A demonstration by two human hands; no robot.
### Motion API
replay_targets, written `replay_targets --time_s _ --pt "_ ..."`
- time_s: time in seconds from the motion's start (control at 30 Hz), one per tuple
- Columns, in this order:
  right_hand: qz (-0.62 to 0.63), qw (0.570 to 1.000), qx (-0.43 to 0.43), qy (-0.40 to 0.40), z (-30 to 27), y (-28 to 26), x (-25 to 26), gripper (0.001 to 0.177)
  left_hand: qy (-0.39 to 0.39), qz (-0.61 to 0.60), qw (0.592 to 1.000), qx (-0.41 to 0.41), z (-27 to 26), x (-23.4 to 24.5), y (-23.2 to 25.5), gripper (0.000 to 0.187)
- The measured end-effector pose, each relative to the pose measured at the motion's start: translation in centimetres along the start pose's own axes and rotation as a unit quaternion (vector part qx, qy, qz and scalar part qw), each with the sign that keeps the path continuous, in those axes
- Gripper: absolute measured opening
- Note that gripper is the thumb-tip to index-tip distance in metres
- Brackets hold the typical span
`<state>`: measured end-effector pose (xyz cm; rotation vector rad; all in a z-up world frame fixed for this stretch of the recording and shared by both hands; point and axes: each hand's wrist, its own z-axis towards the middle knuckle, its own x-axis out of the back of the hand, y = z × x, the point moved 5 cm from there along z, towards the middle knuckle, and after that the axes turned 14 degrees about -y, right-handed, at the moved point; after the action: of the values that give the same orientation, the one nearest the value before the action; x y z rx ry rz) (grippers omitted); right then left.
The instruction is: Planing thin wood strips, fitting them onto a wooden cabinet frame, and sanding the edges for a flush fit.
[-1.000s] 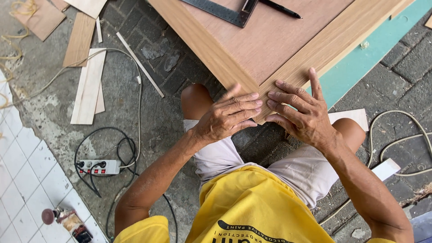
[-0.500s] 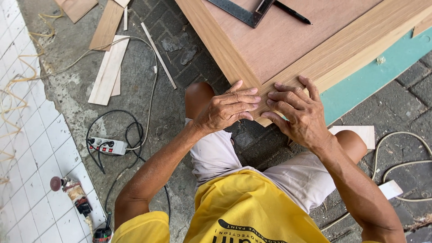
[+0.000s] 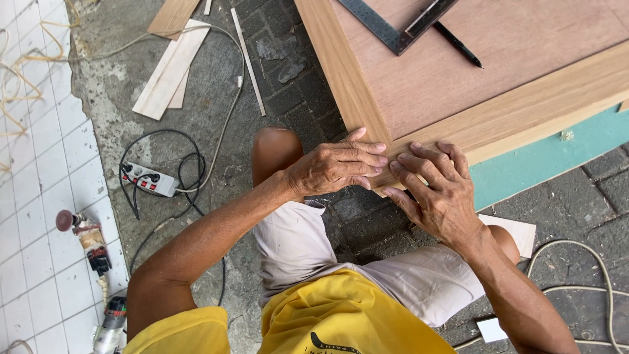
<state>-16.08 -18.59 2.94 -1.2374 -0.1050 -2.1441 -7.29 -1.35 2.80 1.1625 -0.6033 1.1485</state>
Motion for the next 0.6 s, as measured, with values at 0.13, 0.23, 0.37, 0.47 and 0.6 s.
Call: replay_targets --time_s 0.13,0.23,0.37,0.47,0.6 --pt "0.005 1.0 -0.005 -0.01 0.0 -0.2 -0.1 0.03 0.001 0.014 1.0 -0.006 -0.7 -0.8 -0.7 0.025" --pt "0.003 1.0 -0.019 -0.021 0.1 -0.2 -0.2 0.032 0.01 0.013 1.0 -0.007 -0.9 -1.1 -0.9 0.025" --pt "0.002 0.999 -0.037 -0.031 -0.1 0.2 -0.7 0.03 0.017 0.004 1.0 -0.019 -0.9 -1.0 -0.9 0.025" --pt "0.027 0.997 -0.064 -0.03 -0.1 0.4 -0.8 0.034 0.022 -0.003 0.999 -0.03 -0.5 -0.2 -0.9 0.027" --pt "0.021 0.995 -0.092 -0.028 0.1 -0.1 -0.8 0.034 0.018 -0.039 0.998 -0.05 -0.5 0.9 -1.6 0.031"
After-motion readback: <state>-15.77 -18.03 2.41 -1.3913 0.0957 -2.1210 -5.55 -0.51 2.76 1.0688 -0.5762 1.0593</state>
